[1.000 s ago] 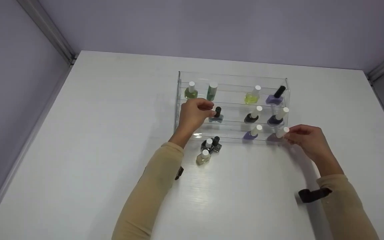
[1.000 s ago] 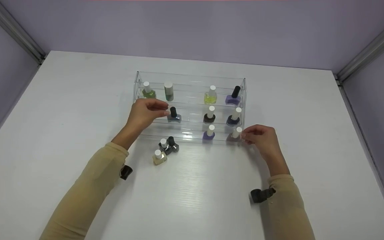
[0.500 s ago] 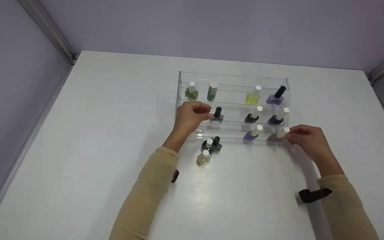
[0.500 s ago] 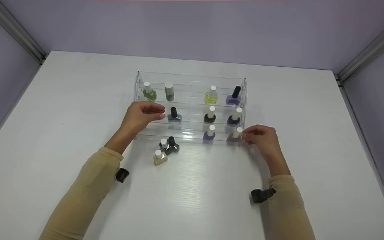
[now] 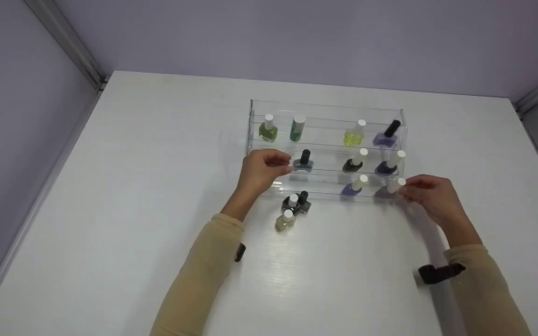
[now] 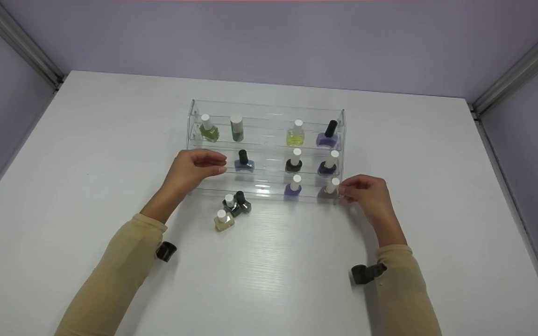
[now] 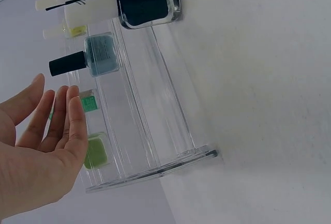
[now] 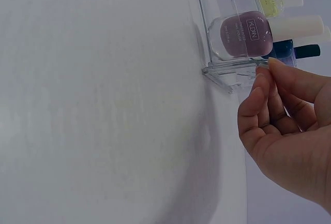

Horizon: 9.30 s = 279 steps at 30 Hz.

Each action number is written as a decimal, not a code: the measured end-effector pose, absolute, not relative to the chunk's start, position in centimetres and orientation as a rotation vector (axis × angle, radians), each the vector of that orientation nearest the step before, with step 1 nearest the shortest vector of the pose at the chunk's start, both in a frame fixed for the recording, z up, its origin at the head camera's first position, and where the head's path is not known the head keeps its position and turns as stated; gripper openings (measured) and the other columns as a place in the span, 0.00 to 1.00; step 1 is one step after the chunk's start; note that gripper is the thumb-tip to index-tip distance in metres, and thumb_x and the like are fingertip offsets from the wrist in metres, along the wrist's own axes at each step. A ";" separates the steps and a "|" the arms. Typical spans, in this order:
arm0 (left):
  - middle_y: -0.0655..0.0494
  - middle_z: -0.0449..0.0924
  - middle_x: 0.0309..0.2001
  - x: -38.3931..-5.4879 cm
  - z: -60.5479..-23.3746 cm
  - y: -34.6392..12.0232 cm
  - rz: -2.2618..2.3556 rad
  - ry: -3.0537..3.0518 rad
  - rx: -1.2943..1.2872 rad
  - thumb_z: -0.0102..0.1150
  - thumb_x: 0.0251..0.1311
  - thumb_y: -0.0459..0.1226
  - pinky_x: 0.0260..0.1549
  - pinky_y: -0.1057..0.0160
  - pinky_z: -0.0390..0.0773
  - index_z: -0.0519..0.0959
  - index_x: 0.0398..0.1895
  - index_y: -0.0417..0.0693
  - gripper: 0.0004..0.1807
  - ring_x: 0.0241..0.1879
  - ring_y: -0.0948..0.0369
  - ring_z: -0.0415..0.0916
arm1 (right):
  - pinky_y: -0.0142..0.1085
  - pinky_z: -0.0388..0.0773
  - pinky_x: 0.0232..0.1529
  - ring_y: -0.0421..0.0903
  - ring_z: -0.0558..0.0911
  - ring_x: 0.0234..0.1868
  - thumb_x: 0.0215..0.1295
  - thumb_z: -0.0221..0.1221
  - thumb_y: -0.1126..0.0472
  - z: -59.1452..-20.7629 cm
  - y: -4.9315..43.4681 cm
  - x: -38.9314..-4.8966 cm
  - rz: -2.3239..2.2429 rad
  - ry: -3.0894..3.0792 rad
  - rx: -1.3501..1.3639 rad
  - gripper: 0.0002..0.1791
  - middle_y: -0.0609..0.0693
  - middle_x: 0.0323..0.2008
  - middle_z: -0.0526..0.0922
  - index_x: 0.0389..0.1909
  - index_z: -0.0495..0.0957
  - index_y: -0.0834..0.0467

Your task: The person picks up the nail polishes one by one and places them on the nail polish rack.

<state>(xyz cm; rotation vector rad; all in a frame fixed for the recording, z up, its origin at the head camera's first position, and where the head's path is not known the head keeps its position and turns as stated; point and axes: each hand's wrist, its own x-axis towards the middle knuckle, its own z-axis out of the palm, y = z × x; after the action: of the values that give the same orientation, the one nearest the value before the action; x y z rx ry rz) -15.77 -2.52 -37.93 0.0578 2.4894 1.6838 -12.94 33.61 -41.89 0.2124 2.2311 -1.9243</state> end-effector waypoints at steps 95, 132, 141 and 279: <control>0.56 0.81 0.30 -9.1 -41.1 -3.1 1.620 2.374 0.034 0.71 0.39 0.29 0.37 0.64 0.75 0.81 0.29 0.42 0.11 0.34 0.61 0.78 | 0.31 0.77 0.33 0.40 0.78 0.30 0.58 0.61 0.64 -42.4 33.9 -13.2 -1.684 2.418 0.230 0.04 0.44 0.28 0.81 0.34 0.79 0.59; 0.55 0.80 0.32 -8.8 -41.2 -2.9 1.674 2.371 0.015 0.71 0.39 0.29 0.34 0.65 0.77 0.81 0.29 0.43 0.11 0.36 0.59 0.78 | 0.31 0.77 0.32 0.40 0.78 0.30 0.57 0.62 0.66 -42.2 33.8 -13.1 -1.773 2.347 0.230 0.04 0.46 0.28 0.81 0.33 0.80 0.60; 0.54 0.80 0.32 -8.7 -41.2 -3.0 1.691 2.377 0.026 0.70 0.40 0.28 0.34 0.65 0.76 0.82 0.30 0.42 0.10 0.35 0.58 0.78 | 0.30 0.76 0.30 0.41 0.78 0.27 0.54 0.63 0.68 -41.9 33.6 -13.0 -1.940 2.224 0.209 0.02 0.48 0.26 0.82 0.29 0.81 0.61; 0.53 0.81 0.32 -13.2 -37.8 -3.5 1.728 2.513 -0.023 0.67 0.45 0.27 0.38 0.64 0.75 0.83 0.32 0.41 0.09 0.37 0.58 0.77 | 0.30 0.77 0.31 0.41 0.80 0.28 0.54 0.62 0.69 -41.7 33.7 -13.1 -1.928 2.209 0.204 0.02 0.49 0.27 0.81 0.29 0.81 0.63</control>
<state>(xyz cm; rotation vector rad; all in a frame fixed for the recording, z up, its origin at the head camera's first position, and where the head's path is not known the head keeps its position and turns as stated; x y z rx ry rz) -13.17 -3.51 -37.85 -0.0234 2.5131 1.7282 -13.15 33.67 -41.73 0.2040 2.2091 -1.9275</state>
